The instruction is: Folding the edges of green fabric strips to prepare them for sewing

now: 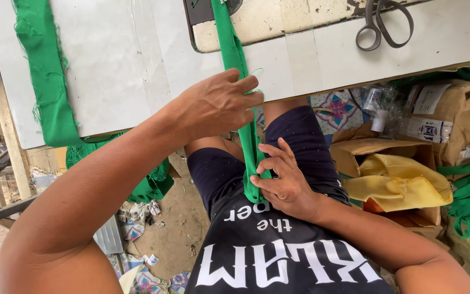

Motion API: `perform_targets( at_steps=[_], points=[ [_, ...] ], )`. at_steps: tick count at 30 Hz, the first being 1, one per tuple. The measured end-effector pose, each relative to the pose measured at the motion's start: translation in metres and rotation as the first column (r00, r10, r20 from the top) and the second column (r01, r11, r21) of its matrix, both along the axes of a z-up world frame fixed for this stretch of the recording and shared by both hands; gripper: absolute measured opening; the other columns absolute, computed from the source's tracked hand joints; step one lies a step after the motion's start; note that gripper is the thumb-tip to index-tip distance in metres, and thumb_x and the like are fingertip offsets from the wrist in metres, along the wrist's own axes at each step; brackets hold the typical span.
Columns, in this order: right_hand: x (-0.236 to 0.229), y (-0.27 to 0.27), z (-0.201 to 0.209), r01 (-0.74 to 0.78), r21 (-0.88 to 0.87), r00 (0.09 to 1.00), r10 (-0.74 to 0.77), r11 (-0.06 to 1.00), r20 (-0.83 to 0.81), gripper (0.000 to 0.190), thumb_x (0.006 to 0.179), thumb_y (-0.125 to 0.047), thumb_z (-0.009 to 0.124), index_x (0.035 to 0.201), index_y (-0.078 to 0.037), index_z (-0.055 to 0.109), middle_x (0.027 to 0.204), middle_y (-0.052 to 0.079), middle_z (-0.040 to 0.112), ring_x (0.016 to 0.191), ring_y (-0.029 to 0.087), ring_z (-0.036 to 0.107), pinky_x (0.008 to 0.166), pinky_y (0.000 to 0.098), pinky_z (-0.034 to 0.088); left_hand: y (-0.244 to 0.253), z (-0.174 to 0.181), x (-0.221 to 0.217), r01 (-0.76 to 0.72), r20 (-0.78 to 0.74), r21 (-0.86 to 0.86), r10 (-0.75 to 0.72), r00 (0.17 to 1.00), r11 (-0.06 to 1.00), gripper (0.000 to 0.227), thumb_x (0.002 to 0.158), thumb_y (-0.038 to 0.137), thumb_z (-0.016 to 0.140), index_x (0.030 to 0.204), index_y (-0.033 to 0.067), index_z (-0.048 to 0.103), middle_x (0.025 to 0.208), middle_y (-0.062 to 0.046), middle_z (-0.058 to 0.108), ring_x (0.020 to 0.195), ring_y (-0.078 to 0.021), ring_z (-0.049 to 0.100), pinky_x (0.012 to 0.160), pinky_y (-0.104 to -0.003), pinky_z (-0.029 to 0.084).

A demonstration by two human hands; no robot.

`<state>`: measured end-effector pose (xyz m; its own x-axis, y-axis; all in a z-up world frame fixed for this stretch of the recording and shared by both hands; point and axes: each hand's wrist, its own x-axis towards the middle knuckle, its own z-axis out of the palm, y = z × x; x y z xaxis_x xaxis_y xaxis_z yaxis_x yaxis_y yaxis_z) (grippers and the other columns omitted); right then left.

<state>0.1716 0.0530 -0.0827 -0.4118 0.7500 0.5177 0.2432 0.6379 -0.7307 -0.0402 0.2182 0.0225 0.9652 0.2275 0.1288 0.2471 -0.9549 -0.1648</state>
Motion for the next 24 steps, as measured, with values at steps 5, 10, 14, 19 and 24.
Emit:
perform_targets(
  at_steps=[5, 10, 14, 19, 24],
  points=[
    [0.006, 0.001, 0.001, -0.047, 0.032, 0.998, 0.046, 0.998, 0.032, 0.008, 0.088, -0.009, 0.075, 0.096, -0.007, 0.078, 0.104, 0.009, 0.060, 0.136, 0.047, 0.054, 0.120, 0.0684, 0.023, 0.005, 0.030, -0.003, 0.096, -0.036, -0.055, -0.098, 0.994, 0.994, 0.015, 0.081, 0.003, 0.077, 0.073, 0.0156, 0.073, 0.088, 0.003, 0.062, 0.112, -0.0251, 0.060, 0.084, -0.038, 0.050],
    [0.008, 0.012, 0.025, -0.053, 0.077, 0.991, 0.043, 0.996, 0.124, 0.005, 0.090, -0.009, 0.070, 0.090, -0.008, 0.075, 0.100, 0.009, 0.060, 0.131, 0.043, 0.060, 0.118, 0.0640, 0.029, 0.011, 0.020, 0.002, 0.161, 0.002, 0.008, -0.161, 0.987, 0.987, 0.022, 0.081, 0.001, 0.073, 0.067, 0.0164, 0.065, 0.067, 0.002, 0.054, 0.096, -0.0247, 0.063, 0.082, -0.038, 0.048],
    [0.017, 0.016, 0.038, -0.096, 0.104, 0.979, 0.076, 0.990, 0.188, 0.009, 0.093, -0.012, 0.067, 0.088, -0.009, 0.073, 0.098, 0.007, 0.058, 0.130, 0.039, 0.061, 0.119, 0.0613, 0.030, 0.015, 0.008, -0.003, 0.185, 0.022, 0.021, -0.185, 0.982, 0.983, 0.023, 0.086, -0.001, 0.064, 0.069, 0.0141, 0.059, 0.059, 0.000, 0.052, 0.089, -0.0248, 0.062, 0.084, -0.039, 0.049],
    [0.021, 0.028, 0.051, -0.170, 0.191, 0.936, 0.097, 0.967, 0.339, 0.009, 0.094, -0.012, 0.063, 0.088, -0.007, 0.066, 0.099, 0.010, 0.058, 0.125, 0.038, 0.064, 0.115, 0.0585, 0.037, 0.017, -0.011, -0.007, 0.196, 0.035, -0.005, -0.196, 0.980, 0.981, 0.021, 0.091, 0.002, 0.062, 0.076, 0.0156, 0.059, 0.065, 0.000, 0.056, 0.083, -0.0233, 0.063, 0.091, -0.039, 0.051],
    [0.014, 0.035, 0.034, -0.195, 0.298, 0.884, 0.035, 0.934, 0.467, 0.010, 0.091, -0.007, 0.062, 0.082, -0.004, 0.063, 0.095, 0.016, 0.060, 0.116, 0.044, 0.066, 0.107, 0.0574, 0.043, 0.010, -0.016, -0.004, 0.129, -0.092, -0.095, -0.137, 0.986, 0.987, 0.018, 0.092, -0.002, 0.064, 0.081, 0.0125, 0.066, 0.071, -0.001, 0.062, 0.083, -0.0210, 0.070, 0.103, -0.041, 0.053]
  ],
)
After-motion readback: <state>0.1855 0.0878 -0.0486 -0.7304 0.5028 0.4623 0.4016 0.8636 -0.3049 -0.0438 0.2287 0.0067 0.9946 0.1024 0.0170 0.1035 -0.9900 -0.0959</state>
